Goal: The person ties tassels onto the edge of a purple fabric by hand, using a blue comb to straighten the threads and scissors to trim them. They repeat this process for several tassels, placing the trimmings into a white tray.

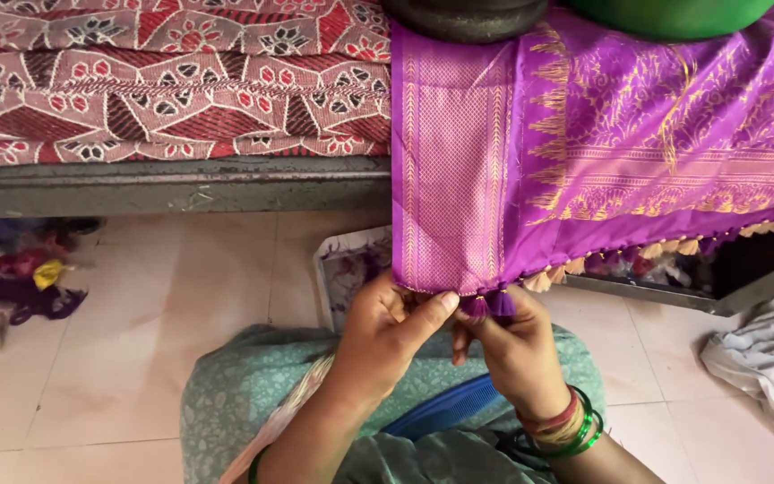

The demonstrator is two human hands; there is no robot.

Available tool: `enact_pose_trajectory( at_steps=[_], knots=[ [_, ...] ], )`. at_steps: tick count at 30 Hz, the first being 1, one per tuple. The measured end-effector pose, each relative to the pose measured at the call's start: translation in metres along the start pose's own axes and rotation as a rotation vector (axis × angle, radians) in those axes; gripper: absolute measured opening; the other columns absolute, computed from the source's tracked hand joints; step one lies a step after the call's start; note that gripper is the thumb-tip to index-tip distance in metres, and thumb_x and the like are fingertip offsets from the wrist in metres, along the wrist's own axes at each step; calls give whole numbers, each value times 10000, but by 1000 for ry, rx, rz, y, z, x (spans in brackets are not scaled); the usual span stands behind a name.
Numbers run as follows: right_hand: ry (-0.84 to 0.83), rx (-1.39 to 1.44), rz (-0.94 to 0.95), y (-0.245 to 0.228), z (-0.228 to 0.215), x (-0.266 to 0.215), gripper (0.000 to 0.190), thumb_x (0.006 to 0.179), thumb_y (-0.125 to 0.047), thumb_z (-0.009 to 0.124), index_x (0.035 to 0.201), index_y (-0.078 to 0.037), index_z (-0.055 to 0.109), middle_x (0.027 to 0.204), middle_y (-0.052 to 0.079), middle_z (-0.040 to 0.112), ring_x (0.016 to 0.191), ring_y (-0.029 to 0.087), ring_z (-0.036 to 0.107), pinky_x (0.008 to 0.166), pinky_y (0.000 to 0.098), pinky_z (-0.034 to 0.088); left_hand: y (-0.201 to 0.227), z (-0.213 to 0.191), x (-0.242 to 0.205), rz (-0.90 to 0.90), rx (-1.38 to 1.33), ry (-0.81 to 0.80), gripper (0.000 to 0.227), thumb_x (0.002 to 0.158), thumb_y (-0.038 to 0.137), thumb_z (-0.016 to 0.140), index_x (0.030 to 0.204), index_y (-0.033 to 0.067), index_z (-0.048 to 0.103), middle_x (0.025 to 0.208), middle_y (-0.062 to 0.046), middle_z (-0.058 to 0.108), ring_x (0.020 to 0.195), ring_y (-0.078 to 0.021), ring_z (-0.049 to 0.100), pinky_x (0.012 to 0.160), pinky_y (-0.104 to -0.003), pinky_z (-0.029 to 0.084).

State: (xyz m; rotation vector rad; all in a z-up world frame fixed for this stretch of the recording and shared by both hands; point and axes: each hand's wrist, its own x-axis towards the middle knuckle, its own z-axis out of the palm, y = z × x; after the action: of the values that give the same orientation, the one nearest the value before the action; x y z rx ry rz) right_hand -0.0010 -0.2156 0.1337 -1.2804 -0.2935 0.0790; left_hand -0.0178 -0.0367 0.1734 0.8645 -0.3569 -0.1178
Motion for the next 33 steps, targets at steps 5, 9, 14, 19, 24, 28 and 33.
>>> enact_pose_trajectory(
  at_steps=[5, 9, 14, 19, 24, 28, 33],
  knots=[
    [72, 67, -18, -7, 8, -3, 50, 962, 8, 614, 984, 49, 632, 820, 138, 702, 578, 200, 659, 480, 339, 554, -11, -1, 0, -4, 22, 40, 127, 1016, 34, 609, 1106, -54, 593, 945, -130, 684, 696, -213, 678, 597, -387, 592],
    [66, 120, 42, -16, 22, 3, 141, 903, 23, 644, 1039, 3, 613, 817, 125, 689, 567, 193, 664, 454, 340, 557, -5, 3, 4, -14, 43, 99, 144, 997, 76, 612, 1093, -30, 603, 902, -108, 665, 629, -193, 642, 513, -361, 549],
    [86, 269, 156, -17, 21, 3, 78, 920, -1, 644, 996, 19, 648, 809, 135, 683, 593, 196, 677, 495, 335, 571, -31, -3, 5, -86, -65, 161, 214, 1025, 177, 616, 964, -22, 666, 778, -84, 642, 581, -168, 600, 466, -323, 494],
    [341, -785, -124, -22, 14, -20, 109, 814, -14, 824, 887, 41, 764, 783, 186, 599, 565, 237, 607, 499, 346, 496, -53, -21, 4, -54, 115, 324, 259, 1020, 186, 691, 867, -23, 699, 711, -32, 563, 585, -125, 481, 479, -295, 382],
    [176, -1061, -776, -112, 54, 7, 221, 721, 9, 766, 937, 31, 726, 1027, 132, 691, 1056, 321, 665, 877, 379, 516, -34, -5, 8, 180, 364, 246, 161, 972, 150, 709, 1036, 23, 785, 910, 32, 736, 824, -35, 628, 724, -220, 499],
    [24, -908, -649, -100, 45, 12, 152, 738, 57, 794, 865, -2, 732, 970, 95, 724, 1165, 310, 706, 922, 364, 532, -33, -9, 8, 165, 383, 211, 162, 996, 140, 704, 1025, 7, 792, 894, 27, 700, 800, -42, 584, 695, -226, 448],
    [177, -905, -695, -85, 56, 4, 153, 780, 70, 766, 911, 9, 713, 1026, 115, 726, 986, 226, 736, 771, 292, 588, -33, -14, 15, -55, -44, 376, 195, 961, 148, 708, 899, -20, 786, 820, -23, 745, 744, -70, 621, 714, -242, 452]
  ],
)
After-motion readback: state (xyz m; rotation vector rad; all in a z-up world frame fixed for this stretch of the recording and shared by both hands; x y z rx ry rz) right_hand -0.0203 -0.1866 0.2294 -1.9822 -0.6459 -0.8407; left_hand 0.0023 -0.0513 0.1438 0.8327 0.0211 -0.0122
